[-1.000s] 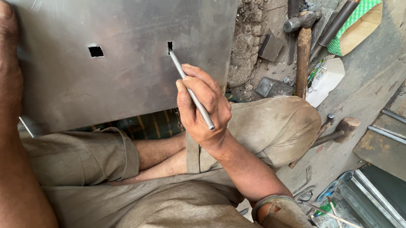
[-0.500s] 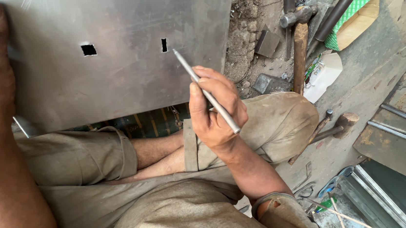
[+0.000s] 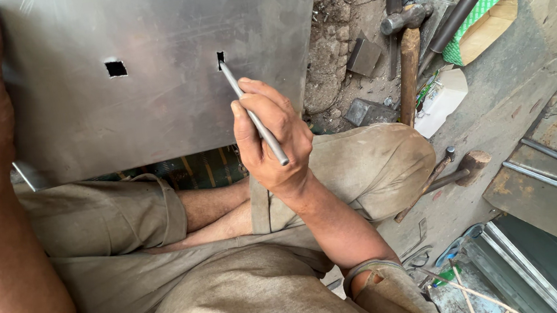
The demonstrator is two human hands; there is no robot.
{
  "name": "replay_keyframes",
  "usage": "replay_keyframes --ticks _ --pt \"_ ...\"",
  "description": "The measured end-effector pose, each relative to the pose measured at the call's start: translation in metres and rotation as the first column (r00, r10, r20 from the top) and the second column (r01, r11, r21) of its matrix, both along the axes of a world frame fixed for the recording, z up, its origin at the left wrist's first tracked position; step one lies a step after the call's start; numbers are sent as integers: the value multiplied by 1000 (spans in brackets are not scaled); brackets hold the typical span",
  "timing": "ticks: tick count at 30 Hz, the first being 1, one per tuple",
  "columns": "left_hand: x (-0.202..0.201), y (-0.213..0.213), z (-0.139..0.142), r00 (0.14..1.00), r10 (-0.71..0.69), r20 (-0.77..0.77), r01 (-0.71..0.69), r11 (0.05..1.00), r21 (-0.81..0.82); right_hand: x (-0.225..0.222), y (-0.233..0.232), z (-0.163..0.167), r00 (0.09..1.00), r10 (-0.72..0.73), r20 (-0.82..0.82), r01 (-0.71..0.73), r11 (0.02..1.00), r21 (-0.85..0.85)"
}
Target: The person assembles a metal electrical box by placing a blue lock mechanism and a metal latch inside. They use a metal rod to widen rectangular cutouts on the box cover, then insert screws to secure the components.
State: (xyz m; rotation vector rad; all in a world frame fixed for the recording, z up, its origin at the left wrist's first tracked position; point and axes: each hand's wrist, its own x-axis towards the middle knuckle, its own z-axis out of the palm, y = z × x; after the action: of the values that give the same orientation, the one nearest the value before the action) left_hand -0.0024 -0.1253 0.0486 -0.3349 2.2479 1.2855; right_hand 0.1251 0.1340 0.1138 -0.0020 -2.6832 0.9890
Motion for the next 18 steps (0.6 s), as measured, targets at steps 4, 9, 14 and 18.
replay_keyframes --ticks 4,9,14,18 --pt "0 -2 -2 998 -21 -50 22 1000 19 -4 -2 4 1000 -2 26 1 1000 23" --pt "1 -4 -3 999 11 -52 -5 993 118 -10 -2 11 999 1 54 -4 999 42" --pt "-1 -8 -6 991 47 -122 -27 987 158 -13 -3 13 999 -1 54 -2 998 58" --pt "-2 -10 -12 986 45 -163 -10 977 212 -10 -3 11 999 -6 50 3 999 53"
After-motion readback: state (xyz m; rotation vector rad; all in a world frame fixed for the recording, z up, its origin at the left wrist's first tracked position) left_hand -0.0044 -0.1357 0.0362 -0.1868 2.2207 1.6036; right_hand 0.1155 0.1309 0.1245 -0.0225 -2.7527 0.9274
